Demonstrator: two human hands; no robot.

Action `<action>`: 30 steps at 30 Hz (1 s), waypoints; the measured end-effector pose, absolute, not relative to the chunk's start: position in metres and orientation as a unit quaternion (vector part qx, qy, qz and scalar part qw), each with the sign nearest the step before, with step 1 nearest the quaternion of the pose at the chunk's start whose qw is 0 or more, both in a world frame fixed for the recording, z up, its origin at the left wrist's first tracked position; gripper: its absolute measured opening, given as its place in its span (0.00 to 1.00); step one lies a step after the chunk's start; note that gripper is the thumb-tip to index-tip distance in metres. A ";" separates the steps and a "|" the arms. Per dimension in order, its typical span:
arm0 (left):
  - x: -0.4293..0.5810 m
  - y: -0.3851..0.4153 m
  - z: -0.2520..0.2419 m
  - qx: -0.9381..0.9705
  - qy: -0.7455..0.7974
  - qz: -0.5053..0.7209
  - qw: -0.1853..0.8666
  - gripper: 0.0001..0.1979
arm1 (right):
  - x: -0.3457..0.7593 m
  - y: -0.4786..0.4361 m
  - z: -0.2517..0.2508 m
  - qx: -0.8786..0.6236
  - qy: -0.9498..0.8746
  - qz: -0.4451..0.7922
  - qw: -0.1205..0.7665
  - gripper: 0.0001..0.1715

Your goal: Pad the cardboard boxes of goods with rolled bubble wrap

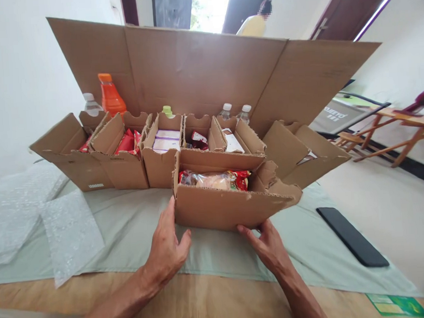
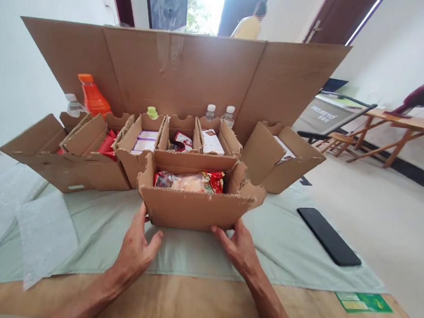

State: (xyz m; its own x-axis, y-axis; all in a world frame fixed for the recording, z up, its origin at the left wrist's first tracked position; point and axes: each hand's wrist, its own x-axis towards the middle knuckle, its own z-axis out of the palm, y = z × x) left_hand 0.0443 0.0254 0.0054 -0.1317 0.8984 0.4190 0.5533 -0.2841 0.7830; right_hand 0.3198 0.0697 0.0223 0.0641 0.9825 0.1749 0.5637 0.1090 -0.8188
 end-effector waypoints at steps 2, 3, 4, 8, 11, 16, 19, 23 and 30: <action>0.048 0.008 0.002 0.647 0.572 0.480 0.152 0.38 | 0.326 0.058 0.021 -0.624 -0.627 0.253 0.391 0.28; 0.049 0.000 0.001 0.653 0.573 0.474 0.143 0.38 | 0.327 0.054 0.021 -0.631 -0.625 0.248 0.386 0.28; 0.048 -0.006 0.000 0.656 0.575 0.470 0.136 0.37 | 0.327 0.052 0.021 -0.636 -0.626 0.246 0.380 0.28; 0.028 0.002 0.000 0.632 0.597 0.473 0.145 0.36 | 0.310 0.066 0.028 -0.616 -0.660 0.262 0.342 0.28; 0.012 0.028 -0.001 0.622 0.607 0.462 0.176 0.39 | 0.291 0.088 0.034 -0.596 -0.682 0.267 0.329 0.27; 0.008 0.050 -0.004 0.630 0.588 0.475 0.180 0.42 | 0.284 0.102 0.033 -0.600 -0.683 0.257 0.328 0.26; 0.011 0.051 -0.004 0.627 0.583 0.488 0.170 0.43 | 0.287 0.101 0.030 -0.600 -0.684 0.255 0.327 0.26; 0.013 0.055 -0.006 0.629 0.584 0.486 0.166 0.43 | 0.287 0.107 0.030 -0.603 -0.683 0.255 0.325 0.25; 0.002 0.044 0.001 0.676 0.587 0.434 0.095 0.44 | 0.296 0.103 0.030 -0.596 -0.691 0.246 0.329 0.32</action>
State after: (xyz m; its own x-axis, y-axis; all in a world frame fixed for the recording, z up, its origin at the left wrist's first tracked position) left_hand 0.0022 0.0444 0.0009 -0.0677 0.8772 0.4752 0.7113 -0.2916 0.6395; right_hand 0.2962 0.1033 0.0296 -0.0745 0.9841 0.1610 0.6610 0.1696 -0.7310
